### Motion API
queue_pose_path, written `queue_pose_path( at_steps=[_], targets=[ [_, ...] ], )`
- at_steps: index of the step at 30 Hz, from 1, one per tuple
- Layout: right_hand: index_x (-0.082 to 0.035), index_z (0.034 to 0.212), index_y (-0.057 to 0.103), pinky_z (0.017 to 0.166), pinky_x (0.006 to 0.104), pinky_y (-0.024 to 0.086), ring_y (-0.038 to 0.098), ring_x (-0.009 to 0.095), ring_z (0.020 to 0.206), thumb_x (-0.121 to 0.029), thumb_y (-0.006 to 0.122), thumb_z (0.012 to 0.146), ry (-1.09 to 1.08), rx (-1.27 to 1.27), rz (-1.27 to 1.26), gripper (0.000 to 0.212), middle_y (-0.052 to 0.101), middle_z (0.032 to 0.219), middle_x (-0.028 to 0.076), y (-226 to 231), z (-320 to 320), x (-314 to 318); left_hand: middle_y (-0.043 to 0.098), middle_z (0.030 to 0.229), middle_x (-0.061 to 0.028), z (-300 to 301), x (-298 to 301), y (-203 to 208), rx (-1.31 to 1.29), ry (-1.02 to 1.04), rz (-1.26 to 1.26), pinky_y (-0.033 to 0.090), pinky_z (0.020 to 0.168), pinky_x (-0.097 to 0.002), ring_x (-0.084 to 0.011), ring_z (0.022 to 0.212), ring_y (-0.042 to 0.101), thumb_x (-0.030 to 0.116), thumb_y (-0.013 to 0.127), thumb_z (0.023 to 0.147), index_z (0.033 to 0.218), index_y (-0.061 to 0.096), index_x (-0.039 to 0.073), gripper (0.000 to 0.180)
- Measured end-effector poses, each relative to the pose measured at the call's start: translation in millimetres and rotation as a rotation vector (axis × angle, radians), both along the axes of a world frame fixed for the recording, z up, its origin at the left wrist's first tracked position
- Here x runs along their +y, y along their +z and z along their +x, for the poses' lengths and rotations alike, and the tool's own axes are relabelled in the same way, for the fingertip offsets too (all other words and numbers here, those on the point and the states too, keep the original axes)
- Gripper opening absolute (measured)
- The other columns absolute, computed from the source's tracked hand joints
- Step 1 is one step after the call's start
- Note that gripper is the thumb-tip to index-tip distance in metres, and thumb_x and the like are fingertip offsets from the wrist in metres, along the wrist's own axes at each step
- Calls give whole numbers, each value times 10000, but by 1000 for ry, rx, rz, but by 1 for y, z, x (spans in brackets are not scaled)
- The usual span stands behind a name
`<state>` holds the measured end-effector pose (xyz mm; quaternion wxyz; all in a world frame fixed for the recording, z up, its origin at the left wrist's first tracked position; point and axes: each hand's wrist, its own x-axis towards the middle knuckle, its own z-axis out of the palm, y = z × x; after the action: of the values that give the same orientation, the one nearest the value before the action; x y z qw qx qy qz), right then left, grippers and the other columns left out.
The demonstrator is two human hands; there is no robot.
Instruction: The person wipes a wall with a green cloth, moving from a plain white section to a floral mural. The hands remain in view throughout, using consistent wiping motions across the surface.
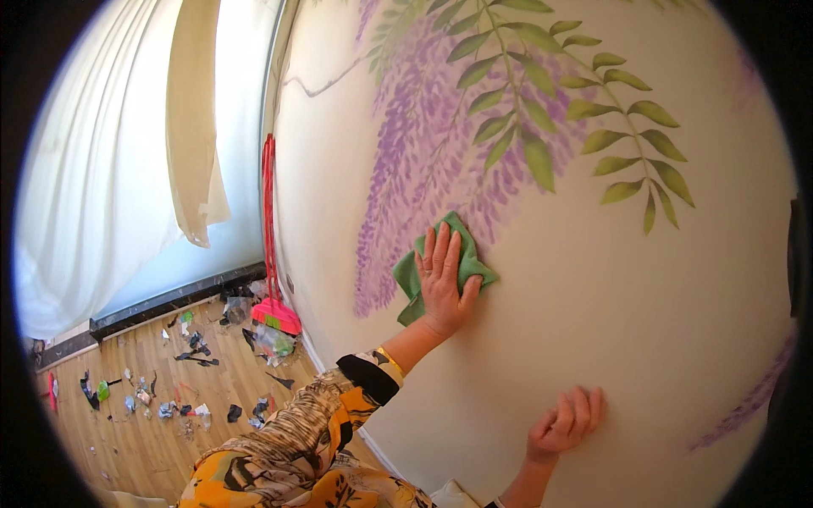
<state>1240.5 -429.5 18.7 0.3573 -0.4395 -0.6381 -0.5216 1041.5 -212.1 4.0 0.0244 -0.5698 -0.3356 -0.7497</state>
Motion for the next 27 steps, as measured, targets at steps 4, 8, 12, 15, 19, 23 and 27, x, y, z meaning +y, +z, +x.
queue_pose_path(
  at_steps=[4,8,12,15,19,23,27],
  targets=[
    [-62,1025,637,1036,571,356,512,391,1219,-2,474,843,-33,-23,-67,251,614,1190,111,-1,-27,37,309,1575,-140,-14,25,-21,-52,27,-31,127,1155,-566,-362,1478,211,278,547,916,1468,403,39,619],
    [-93,1059,667,1085,576,293,482,393,1263,-7,476,862,-192,-101,-27,288,615,1212,92,1,-45,60,295,1581,-138,-32,47,-59,-127,48,-123,138,1158,-542,-363,1476,212,261,528,928,1484,382,51,611],
    [-103,1058,674,1112,570,258,447,400,1305,-10,479,887,-213,-110,73,275,598,1245,80,0,-48,72,247,1595,-155,-51,60,-94,-160,45,-231,146,1161,-528,-370,1475,202,270,513,954,1507,348,78,608],
    [-104,1066,664,1114,569,256,442,399,1310,-9,474,898,-238,-113,87,271,583,1266,75,0,-49,73,143,1616,-178,-53,57,-106,-247,-26,-453,152,1166,-515,-367,1486,151,274,493,973,1526,302,85,614],
    [-92,1082,647,1116,567,265,444,409,1306,9,470,876,-218,-62,50,289,585,1266,85,0,-55,72,74,1605,-253,-24,34,-105,-227,-79,-436,122,1141,-601,-420,1485,91,299,557,932,1521,268,29,710],
    [-75,1093,640,1107,565,287,459,417,1296,13,482,844,-149,-42,-80,308,601,1263,108,3,-78,83,135,1590,-271,-8,3,-72,62,-92,-172,82,1106,-676,-449,1472,129,369,656,850,1484,351,20,785],
    [-72,1118,638,1090,580,300,472,408,1292,9,489,822,-69,-59,-199,342,608,1268,125,17,-99,98,235,1563,-268,-26,11,-22,191,-131,56,66,1103,-686,-438,1462,193,437,686,817,1419,467,42,752]
  ],
)
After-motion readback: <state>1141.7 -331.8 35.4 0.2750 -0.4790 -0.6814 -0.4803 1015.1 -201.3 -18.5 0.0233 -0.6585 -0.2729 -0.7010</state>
